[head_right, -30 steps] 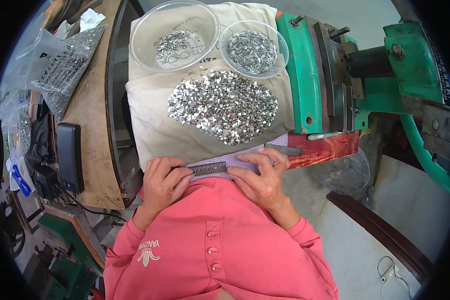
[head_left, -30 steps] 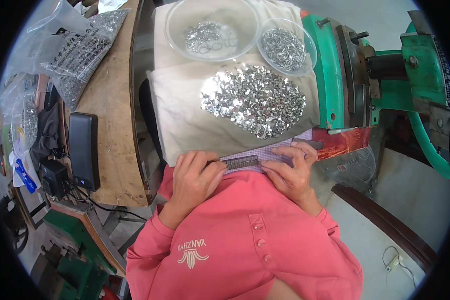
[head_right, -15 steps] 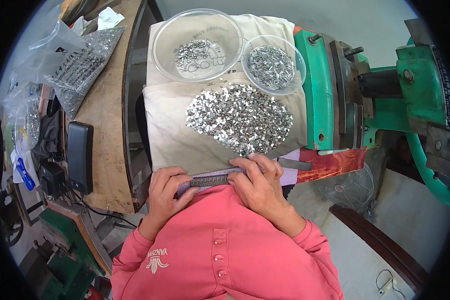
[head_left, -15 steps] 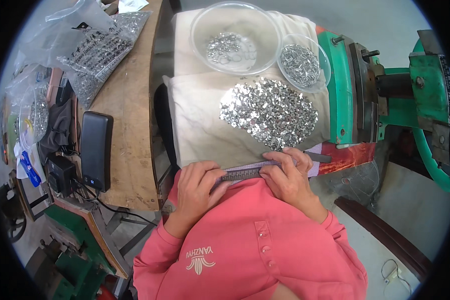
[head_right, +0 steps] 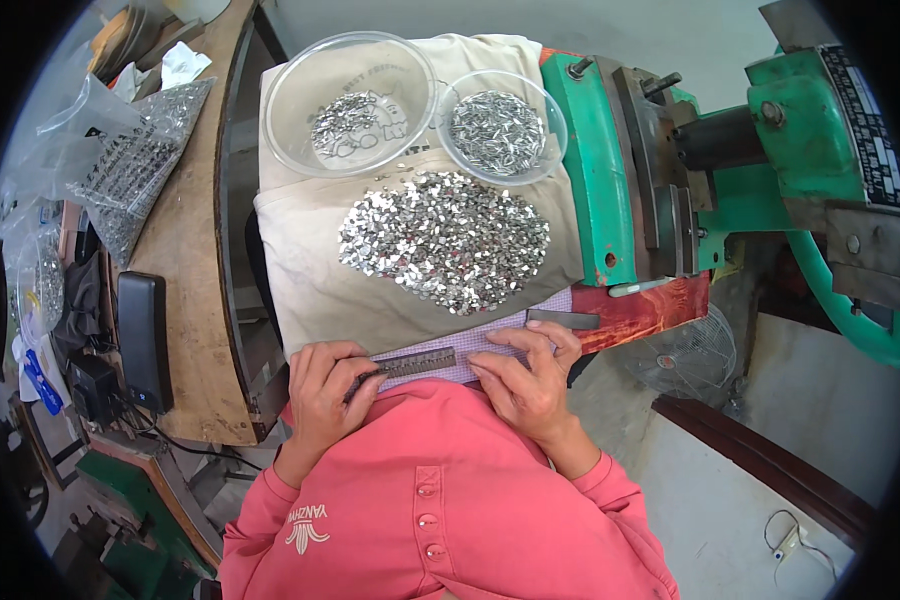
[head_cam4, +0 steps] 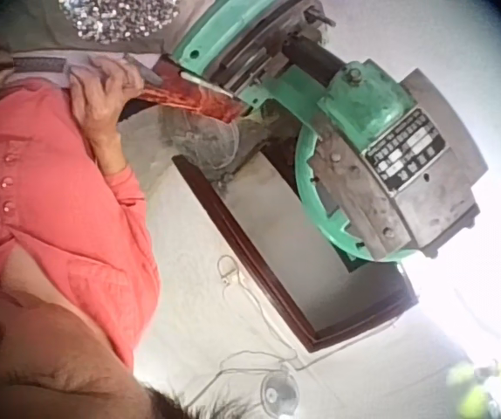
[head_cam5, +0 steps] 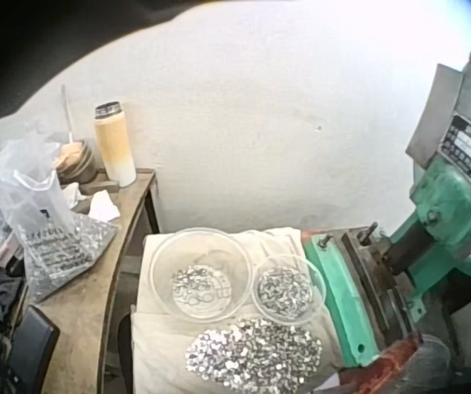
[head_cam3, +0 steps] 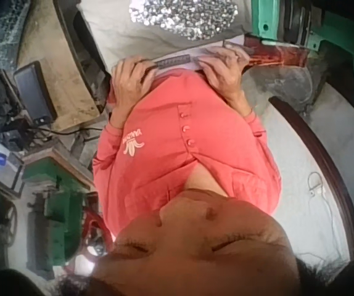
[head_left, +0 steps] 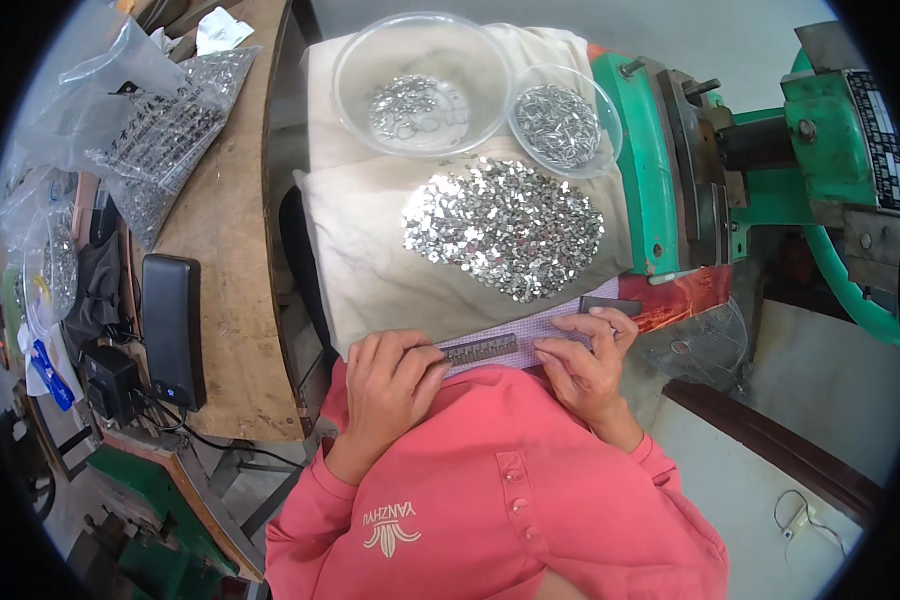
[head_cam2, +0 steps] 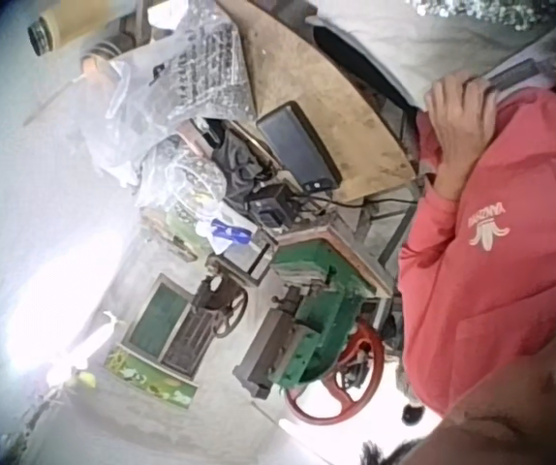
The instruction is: The person assembles small metal hardware components by hand. They pick up individual metal pieces from a pile on a cloth and place them into a metal grid tray, arranging them one by one. The person works at a table with a green machine and various containers of parts nearby.
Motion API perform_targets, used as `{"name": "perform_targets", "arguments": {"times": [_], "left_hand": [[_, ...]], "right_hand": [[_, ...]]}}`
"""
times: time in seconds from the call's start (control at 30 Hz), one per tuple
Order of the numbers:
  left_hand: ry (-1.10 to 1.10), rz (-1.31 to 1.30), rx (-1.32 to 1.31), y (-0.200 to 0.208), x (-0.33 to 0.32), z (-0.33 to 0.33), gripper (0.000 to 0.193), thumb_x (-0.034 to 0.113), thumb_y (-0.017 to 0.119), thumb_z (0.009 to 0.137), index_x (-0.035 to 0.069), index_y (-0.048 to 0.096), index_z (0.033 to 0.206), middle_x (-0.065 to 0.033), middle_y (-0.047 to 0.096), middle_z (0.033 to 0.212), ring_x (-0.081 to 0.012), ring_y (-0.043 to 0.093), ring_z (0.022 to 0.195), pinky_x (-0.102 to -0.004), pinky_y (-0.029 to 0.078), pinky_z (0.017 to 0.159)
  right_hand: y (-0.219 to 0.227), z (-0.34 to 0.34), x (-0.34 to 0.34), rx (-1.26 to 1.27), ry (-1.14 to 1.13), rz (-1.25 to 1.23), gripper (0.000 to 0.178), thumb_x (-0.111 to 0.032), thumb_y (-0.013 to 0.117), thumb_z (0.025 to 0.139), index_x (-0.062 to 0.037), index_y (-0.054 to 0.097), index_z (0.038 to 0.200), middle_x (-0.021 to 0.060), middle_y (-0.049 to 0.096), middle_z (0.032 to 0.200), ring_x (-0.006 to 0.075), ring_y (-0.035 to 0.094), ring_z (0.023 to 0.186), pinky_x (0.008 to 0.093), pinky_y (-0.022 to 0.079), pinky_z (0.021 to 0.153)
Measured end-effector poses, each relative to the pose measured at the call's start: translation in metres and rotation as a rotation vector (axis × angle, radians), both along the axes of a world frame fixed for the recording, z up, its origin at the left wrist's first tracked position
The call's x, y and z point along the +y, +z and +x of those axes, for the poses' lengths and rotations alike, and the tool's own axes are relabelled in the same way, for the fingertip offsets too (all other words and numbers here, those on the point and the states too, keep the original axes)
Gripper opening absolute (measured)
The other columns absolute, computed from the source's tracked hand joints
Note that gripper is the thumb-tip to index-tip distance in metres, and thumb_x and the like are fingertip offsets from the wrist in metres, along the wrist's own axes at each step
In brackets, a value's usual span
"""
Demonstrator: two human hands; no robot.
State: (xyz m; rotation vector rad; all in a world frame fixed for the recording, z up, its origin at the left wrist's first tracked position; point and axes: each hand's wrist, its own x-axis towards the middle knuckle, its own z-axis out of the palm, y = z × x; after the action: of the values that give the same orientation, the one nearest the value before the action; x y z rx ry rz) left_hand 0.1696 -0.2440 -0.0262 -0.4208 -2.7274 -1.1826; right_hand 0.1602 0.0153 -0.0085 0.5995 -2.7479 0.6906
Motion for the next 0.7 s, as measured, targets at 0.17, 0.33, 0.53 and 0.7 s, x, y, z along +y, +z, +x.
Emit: {"name": "perform_targets", "arguments": {"times": [0.17, 0.33, 0.53, 0.7], "left_hand": [[-0.086, -0.059, 0.052, 0.006, -0.002, 0.002, 0.028, 0.017, 0.08, 0.073, 0.014, 0.073, 0.1, -0.0035, 0.065, 0.099, -0.0238, 0.06, 0.088, -0.0373, 0.043, 0.077], [-0.113, -0.074, 0.104, 0.0, -0.006, 0.007, 0.034, 0.017, 0.081, 0.071, 0.015, 0.074, 0.104, -0.0059, 0.065, 0.104, -0.0256, 0.06, 0.09, -0.0379, 0.045, 0.079], [0.004, -0.061, 0.034, 0.003, -0.012, 0.013, 0.036, 0.017, 0.083, 0.069, 0.01, 0.072, 0.103, -0.0094, 0.063, 0.107, -0.0279, 0.06, 0.093, -0.0399, 0.045, 0.079], [-0.035, -0.119, 0.02, 0.003, -0.017, 0.012, 0.035, 0.016, 0.082, 0.07, 0.009, 0.07, 0.103, -0.0092, 0.063, 0.108, -0.0285, 0.06, 0.096, -0.0403, 0.046, 0.082]], "right_hand": [[-0.005, 0.001, 0.001, 0.003, 0.034, -0.036, 0.024, -0.014, 0.082, 0.066, -0.0198, 0.076, 0.088, -0.0015, 0.066, 0.105, 0.0271, 0.046, 0.11, 0.0405, 0.033, 0.099], [-0.01, 0.0, -0.003, 0.032, 0.085, -0.026, 0.024, -0.018, 0.085, 0.065, -0.0212, 0.077, 0.087, -0.0002, 0.067, 0.103, 0.0273, 0.045, 0.11, 0.0416, 0.033, 0.096], [-0.007, -0.003, -0.015, -0.064, 0.073, -0.048, 0.028, -0.022, 0.086, 0.066, -0.0204, 0.077, 0.093, 0.0015, 0.065, 0.107, 0.0286, 0.045, 0.11, 0.0419, 0.032, 0.098], [-0.011, -0.007, -0.015, -0.066, 0.135, 0.016, 0.032, -0.025, 0.085, 0.07, -0.0187, 0.075, 0.099, 0.0, 0.063, 0.114, 0.0286, 0.043, 0.113, 0.039, 0.033, 0.1]]}}
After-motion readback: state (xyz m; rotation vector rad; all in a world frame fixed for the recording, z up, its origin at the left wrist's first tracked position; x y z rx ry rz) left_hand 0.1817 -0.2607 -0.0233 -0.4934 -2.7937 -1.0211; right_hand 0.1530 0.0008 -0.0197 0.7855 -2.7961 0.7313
